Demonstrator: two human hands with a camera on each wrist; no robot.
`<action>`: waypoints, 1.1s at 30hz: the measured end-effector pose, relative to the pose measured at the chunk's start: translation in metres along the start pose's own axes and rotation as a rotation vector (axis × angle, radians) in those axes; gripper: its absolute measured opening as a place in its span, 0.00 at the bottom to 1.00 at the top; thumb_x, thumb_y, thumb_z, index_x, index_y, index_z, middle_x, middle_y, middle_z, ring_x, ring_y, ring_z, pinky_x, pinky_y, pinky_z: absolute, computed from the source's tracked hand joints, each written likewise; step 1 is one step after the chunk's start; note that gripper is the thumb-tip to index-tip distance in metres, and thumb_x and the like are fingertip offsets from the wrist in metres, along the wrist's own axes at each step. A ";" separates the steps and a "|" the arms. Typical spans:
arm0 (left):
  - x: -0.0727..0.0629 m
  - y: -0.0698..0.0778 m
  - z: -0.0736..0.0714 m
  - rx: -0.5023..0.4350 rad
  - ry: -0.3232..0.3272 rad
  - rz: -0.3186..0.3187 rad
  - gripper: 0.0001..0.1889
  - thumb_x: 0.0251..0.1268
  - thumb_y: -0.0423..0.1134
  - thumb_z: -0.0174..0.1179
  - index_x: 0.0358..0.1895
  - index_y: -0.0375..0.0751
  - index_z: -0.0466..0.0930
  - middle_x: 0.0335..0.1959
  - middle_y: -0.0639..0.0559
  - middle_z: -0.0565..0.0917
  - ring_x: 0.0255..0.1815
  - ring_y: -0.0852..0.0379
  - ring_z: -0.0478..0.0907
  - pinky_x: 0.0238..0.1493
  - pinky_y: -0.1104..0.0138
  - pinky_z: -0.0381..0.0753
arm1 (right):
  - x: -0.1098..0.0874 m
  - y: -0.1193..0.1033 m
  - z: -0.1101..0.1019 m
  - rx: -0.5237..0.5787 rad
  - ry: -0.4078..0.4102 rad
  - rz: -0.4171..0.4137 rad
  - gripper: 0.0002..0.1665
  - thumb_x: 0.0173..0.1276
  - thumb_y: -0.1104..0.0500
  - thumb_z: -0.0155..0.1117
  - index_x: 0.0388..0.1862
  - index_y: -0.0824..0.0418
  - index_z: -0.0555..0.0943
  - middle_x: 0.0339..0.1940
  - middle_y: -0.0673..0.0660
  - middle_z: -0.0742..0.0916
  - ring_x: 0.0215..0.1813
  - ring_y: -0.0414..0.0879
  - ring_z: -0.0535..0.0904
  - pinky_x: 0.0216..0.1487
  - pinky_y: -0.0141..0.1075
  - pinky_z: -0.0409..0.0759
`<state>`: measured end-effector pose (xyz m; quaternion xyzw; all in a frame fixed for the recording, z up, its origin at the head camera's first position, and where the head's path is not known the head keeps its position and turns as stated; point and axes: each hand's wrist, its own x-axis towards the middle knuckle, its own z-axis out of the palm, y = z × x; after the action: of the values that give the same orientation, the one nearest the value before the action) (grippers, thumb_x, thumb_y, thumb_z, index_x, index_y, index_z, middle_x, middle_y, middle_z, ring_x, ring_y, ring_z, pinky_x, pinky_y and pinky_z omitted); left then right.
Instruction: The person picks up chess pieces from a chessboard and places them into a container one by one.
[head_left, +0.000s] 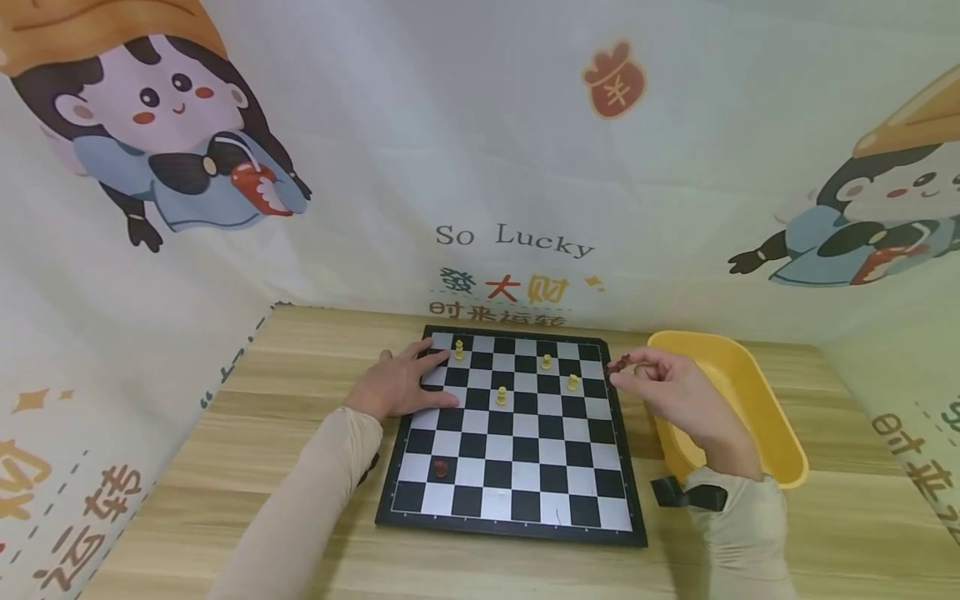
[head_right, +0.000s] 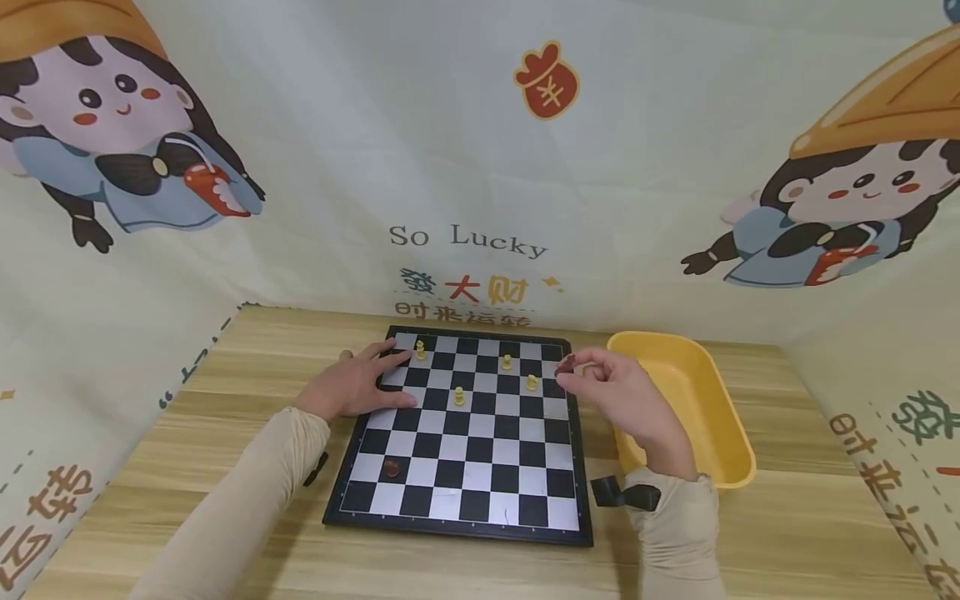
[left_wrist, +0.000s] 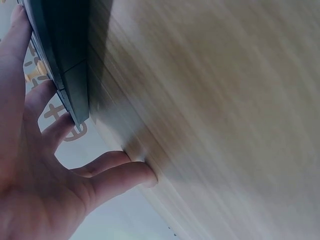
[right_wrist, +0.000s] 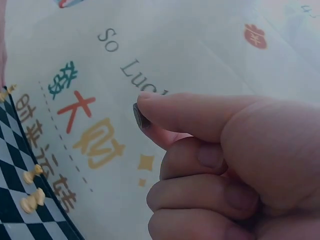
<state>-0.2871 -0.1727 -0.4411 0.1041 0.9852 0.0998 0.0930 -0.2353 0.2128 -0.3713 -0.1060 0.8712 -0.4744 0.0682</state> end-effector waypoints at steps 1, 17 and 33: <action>0.000 0.000 0.000 0.001 -0.002 -0.003 0.49 0.57 0.78 0.58 0.80 0.62 0.60 0.85 0.48 0.54 0.76 0.18 0.56 0.68 0.34 0.72 | 0.000 0.000 -0.002 -0.006 0.008 -0.001 0.20 0.72 0.50 0.69 0.54 0.63 0.82 0.18 0.45 0.69 0.20 0.39 0.63 0.22 0.31 0.63; 0.002 -0.002 0.001 0.001 0.001 0.005 0.49 0.58 0.78 0.58 0.80 0.61 0.60 0.85 0.47 0.53 0.77 0.16 0.53 0.72 0.32 0.65 | 0.004 0.005 -0.040 -0.109 0.017 -0.010 0.17 0.73 0.52 0.67 0.50 0.64 0.82 0.17 0.41 0.74 0.19 0.37 0.64 0.22 0.31 0.64; -0.001 0.000 -0.001 0.011 -0.003 0.008 0.48 0.59 0.77 0.57 0.80 0.60 0.60 0.85 0.46 0.53 0.76 0.15 0.54 0.71 0.33 0.67 | 0.017 0.029 -0.074 -0.198 0.037 0.108 0.25 0.79 0.46 0.57 0.61 0.64 0.77 0.61 0.60 0.81 0.38 0.43 0.71 0.36 0.35 0.68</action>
<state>-0.2864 -0.1731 -0.4398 0.1088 0.9851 0.0947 0.0937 -0.2711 0.2844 -0.3562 -0.0566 0.9193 -0.3836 0.0669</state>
